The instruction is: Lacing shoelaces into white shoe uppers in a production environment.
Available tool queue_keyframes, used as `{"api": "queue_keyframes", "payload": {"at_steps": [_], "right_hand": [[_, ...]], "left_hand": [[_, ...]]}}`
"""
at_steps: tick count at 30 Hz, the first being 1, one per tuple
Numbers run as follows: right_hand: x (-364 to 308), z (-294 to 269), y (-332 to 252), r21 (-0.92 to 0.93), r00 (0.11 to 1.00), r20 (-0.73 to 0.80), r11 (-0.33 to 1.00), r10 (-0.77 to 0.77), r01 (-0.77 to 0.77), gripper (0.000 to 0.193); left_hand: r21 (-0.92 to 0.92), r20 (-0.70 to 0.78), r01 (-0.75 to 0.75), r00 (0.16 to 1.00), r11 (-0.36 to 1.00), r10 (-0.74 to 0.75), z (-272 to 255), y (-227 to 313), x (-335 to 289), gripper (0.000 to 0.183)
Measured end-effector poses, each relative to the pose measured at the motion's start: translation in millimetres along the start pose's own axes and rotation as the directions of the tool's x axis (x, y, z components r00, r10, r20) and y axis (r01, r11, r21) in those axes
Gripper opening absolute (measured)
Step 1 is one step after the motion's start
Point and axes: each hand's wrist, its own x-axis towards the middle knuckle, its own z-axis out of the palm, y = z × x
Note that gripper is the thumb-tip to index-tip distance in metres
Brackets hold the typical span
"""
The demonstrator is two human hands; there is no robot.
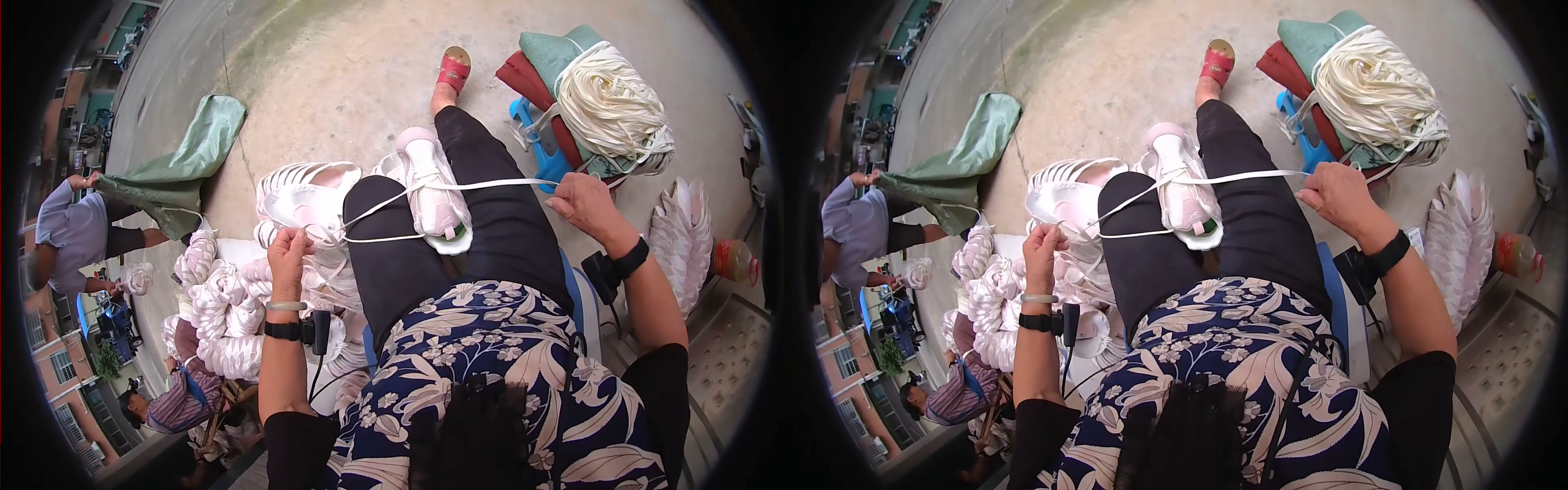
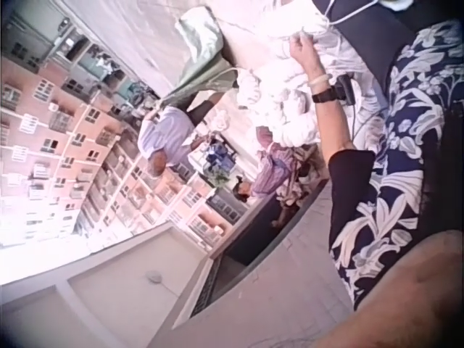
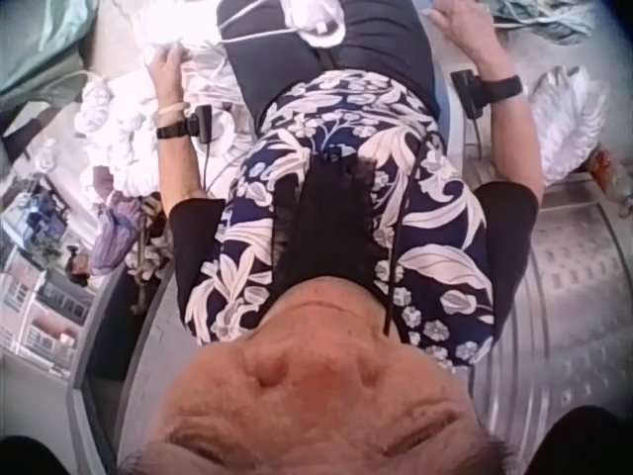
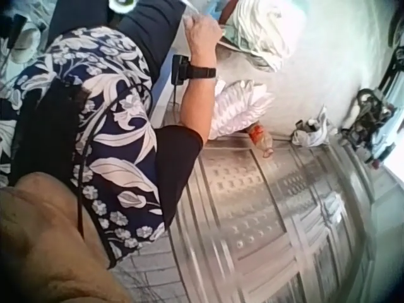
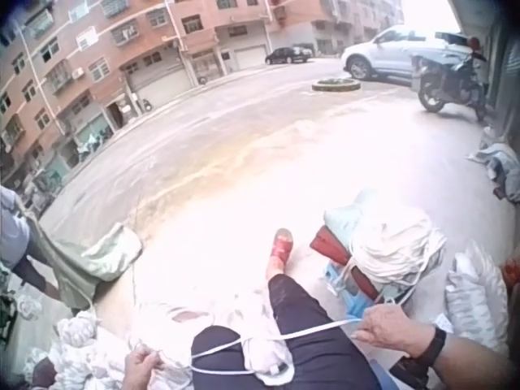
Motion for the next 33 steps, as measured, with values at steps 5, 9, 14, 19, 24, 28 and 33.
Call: {"api": "queue_keyframes", "payload": {"at_steps": [5,9,14,19,24,28,33], "right_hand": [[31.8,32.1,-26.8,0.069,0.984,-0.143,0.990,-0.108,0.119,0.021],[75.3,63.2,-69.6,0.068,0.953,-0.168,0.962,-0.250,0.264,0.025],[96.7,73.0,-105.6,0.065,0.968,-0.014,0.966,-0.250,0.250,0.033],[85.7,93.5,-90.3,-0.080,0.965,0.039,0.962,-0.259,0.262,0.040],[102.2,98.1,-92.5,-0.037,0.937,0.077,0.938,-0.341,0.345,0.042],[107.8,100.5,-86.5,-0.052,0.939,0.085,0.939,-0.334,0.339,0.040],[109.1,92.7,-76.2,0.036,0.949,0.128,0.958,-0.288,0.285,0.035]], "left_hand": [[0.731,0.000,-0.385,0.826,0.564,0.564,68.8,25.9,16.5,0.034],[0.698,0.418,-0.653,0.704,0.293,0.575,128.2,45.0,18.6,0.037],[0.744,0.548,-0.669,0.612,0.003,0.569,149.0,26.8,35.1,0.031],[0.736,0.588,-0.674,0.589,-0.065,0.554,183.7,-9.2,47.9,0.028],[0.783,0.475,-0.612,0.700,0.106,0.533,181.7,-7.7,53.6,0.015],[0.777,0.428,-0.597,0.734,0.200,0.527,180.0,-4.0,61.9,0.013],[0.746,0.493,-0.628,0.744,0.222,0.452,162.1,4.7,54.9,0.015]]}}
